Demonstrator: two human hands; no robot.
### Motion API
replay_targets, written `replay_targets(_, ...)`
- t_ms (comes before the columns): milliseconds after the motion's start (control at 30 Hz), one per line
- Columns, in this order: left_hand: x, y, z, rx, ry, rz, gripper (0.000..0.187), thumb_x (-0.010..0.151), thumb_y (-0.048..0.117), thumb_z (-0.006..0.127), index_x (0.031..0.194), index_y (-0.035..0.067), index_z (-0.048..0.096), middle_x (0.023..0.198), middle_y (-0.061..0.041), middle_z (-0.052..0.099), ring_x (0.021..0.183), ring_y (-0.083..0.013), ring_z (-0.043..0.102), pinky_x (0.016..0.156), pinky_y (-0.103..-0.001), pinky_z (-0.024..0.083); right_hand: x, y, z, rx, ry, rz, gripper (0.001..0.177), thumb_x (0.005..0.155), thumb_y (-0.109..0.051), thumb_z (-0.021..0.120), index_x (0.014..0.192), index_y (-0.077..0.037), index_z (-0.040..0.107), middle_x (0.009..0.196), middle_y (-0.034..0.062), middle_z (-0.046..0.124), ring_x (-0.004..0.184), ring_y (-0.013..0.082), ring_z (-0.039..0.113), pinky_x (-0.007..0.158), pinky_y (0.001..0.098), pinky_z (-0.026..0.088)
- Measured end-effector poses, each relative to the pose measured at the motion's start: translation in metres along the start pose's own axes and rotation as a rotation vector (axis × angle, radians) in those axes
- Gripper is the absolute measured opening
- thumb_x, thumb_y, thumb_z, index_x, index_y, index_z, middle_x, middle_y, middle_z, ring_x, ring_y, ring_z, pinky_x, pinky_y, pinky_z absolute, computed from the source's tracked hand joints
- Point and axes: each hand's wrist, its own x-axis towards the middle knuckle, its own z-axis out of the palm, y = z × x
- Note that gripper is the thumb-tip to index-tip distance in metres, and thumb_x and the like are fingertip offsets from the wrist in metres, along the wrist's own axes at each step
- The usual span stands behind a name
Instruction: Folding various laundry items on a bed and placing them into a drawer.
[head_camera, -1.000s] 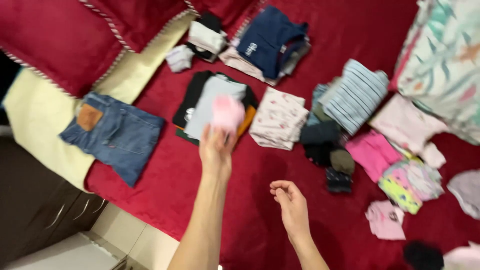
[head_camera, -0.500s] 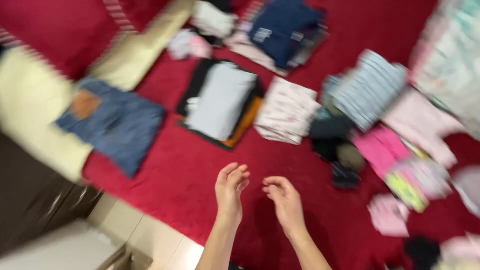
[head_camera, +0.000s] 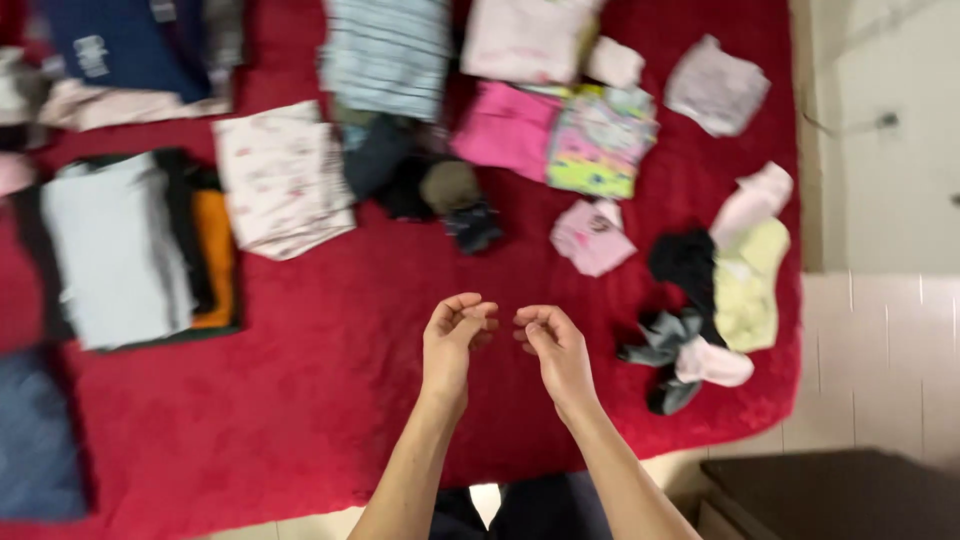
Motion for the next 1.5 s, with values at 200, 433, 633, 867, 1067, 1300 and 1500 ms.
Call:
replay_targets(200, 0.012, -0.065, 0.077, 0.199, -0.093, -0.098, 0.024, 0.094, 0.010, 0.059, 0.118, 0.007, 0.061, 0.110, -0.007, 0.074, 0.093, -0.0156, 0.069, 0.083, -0.032, 0.053, 0.001, 0.047, -0.089, 0.117, 0.114, 0.061, 0.021, 0.101, -0.011, 0.053, 0.114, -0.006, 0.068, 0.110, 0.0057, 0.072, 0.097, 0.0165, 0.070, 0.087, 0.0329, 0.056)
replay_targets(433, 0.032, -0.178, 0.134, 0.326, -0.137, -0.202, 0.027, 0.094, 0.008, 0.060, 0.120, 0.006, 0.061, 0.113, -0.007, 0.072, 0.094, -0.0148, 0.067, 0.084, -0.033, 0.052, -0.002, 0.107, -0.180, 0.168, 0.175, 0.158, 0.020, 0.100, -0.010, 0.052, 0.114, -0.006, 0.067, 0.110, 0.0031, 0.072, 0.097, 0.0140, 0.070, 0.086, 0.0299, 0.055)
replay_targets(633, 0.044, -0.255, 0.156, 0.784, -0.087, -0.081, 0.045, 0.083, 0.009, 0.070, 0.126, 0.006, 0.059, 0.115, -0.008, 0.071, 0.098, -0.0209, 0.068, 0.087, -0.034, 0.056, -0.006, 0.111, -0.235, -0.237, 0.427, 0.186, 0.023, 0.096, -0.015, 0.064, 0.117, -0.008, 0.065, 0.106, 0.0076, 0.068, 0.086, 0.0240, 0.071, 0.074, 0.0380, 0.056)
replay_targets(867, 0.048, -0.277, 0.179, 1.130, -0.121, 0.108, 0.061, 0.078, 0.013, 0.076, 0.134, 0.007, 0.053, 0.126, -0.017, 0.064, 0.117, -0.0370, 0.060, 0.099, -0.045, 0.049, 0.022, 0.177, -0.288, -0.451, 0.483, -0.055, 0.039, 0.086, -0.013, 0.065, 0.124, -0.013, 0.068, 0.127, 0.0097, 0.062, 0.111, 0.0261, 0.062, 0.083, 0.0408, 0.057)
replay_targets(1067, 0.028, -0.240, 0.206, 1.150, -0.079, 0.395, 0.056, 0.080, 0.009, 0.076, 0.133, 0.007, 0.057, 0.128, -0.017, 0.062, 0.120, -0.0358, 0.057, 0.103, -0.044, 0.048, 0.026, 0.156, -0.326, 0.735, 0.459, -0.137, 0.025, 0.099, -0.004, 0.051, 0.121, -0.001, 0.062, 0.115, 0.0160, 0.067, 0.102, 0.0289, 0.067, 0.087, 0.0411, 0.053)
replay_targets(1300, 0.029, -0.201, 0.208, 0.328, -0.623, -0.104, 0.035, 0.094, 0.005, 0.067, 0.129, 0.005, 0.063, 0.111, -0.006, 0.066, 0.102, -0.0136, 0.063, 0.089, -0.028, 0.052, 0.028, 0.070, -0.309, 1.144, -0.324, 0.044, 0.029, 0.106, -0.023, 0.041, 0.124, -0.008, 0.059, 0.114, 0.0159, 0.069, 0.105, 0.0324, 0.069, 0.090, 0.0442, 0.056)
replay_targets(1500, 0.009, -0.139, 0.211, 0.598, -0.019, 0.270, 0.011, 0.097, 0.005, 0.068, 0.107, 0.002, 0.066, 0.093, -0.004, 0.069, 0.080, -0.0106, 0.062, 0.073, -0.027, 0.053, 0.049, 0.037, -0.274, 0.602, -0.126, 0.044, 0.036, 0.094, 0.001, 0.054, 0.130, -0.004, 0.060, 0.112, 0.0092, 0.067, 0.100, 0.0194, 0.064, 0.085, 0.0366, 0.054)
